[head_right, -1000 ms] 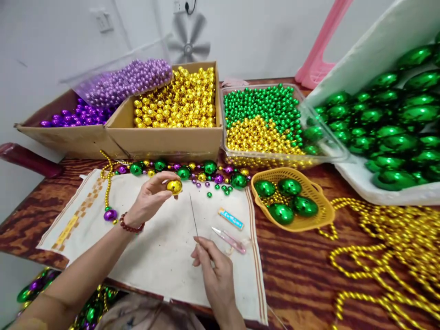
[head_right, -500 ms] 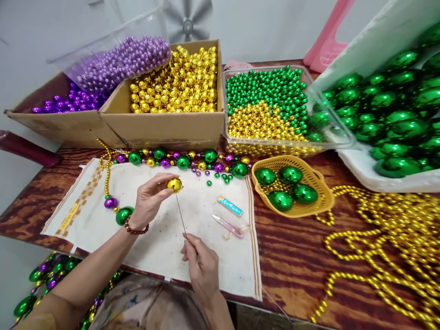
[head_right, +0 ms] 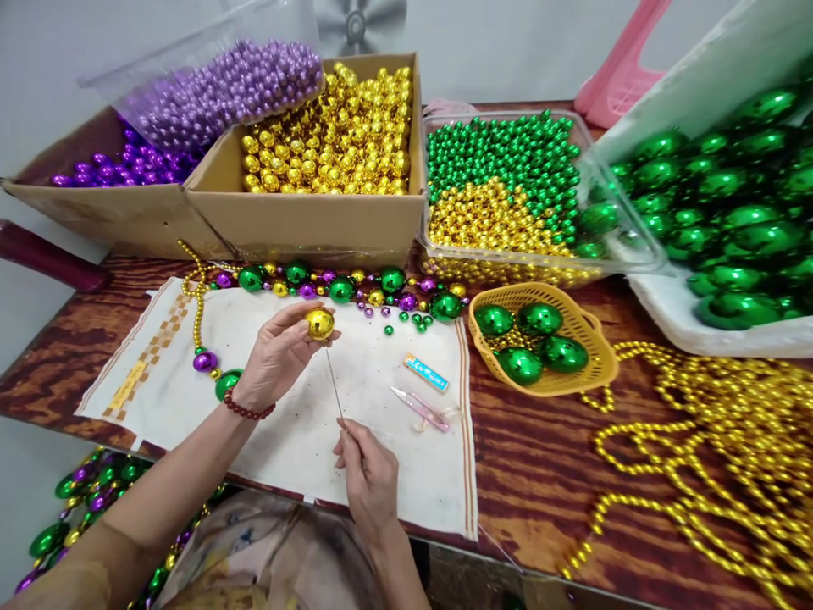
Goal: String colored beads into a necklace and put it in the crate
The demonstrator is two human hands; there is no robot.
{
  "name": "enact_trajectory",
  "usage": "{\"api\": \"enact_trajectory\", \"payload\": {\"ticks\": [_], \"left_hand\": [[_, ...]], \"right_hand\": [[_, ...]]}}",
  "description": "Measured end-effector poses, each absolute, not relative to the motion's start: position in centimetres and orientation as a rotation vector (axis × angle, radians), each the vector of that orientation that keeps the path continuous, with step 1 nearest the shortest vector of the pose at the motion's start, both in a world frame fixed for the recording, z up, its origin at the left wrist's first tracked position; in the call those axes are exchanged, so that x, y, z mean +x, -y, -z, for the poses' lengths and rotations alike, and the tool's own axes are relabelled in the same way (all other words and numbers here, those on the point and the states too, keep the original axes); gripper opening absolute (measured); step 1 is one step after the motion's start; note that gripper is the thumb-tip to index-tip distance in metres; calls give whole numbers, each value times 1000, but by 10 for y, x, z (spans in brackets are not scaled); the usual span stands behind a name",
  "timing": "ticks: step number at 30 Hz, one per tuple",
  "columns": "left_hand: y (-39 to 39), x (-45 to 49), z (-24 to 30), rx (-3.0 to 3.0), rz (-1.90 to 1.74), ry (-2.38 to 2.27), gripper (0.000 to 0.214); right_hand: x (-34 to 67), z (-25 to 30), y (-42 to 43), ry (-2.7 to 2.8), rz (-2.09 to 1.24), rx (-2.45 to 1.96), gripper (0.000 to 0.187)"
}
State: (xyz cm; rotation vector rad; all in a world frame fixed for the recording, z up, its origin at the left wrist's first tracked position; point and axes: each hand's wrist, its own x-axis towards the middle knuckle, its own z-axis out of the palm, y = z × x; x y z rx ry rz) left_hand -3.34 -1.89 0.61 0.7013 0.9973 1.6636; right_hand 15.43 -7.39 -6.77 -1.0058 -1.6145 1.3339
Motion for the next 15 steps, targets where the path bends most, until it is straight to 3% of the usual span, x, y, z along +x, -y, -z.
{"api": "enact_trajectory", "payload": {"ticks": [15], "left_hand": [[41, -14, -4, 795, -1539, -901, 26]], "right_hand": [[141, 72, 70, 1518, -1269, -965, 19]]}}
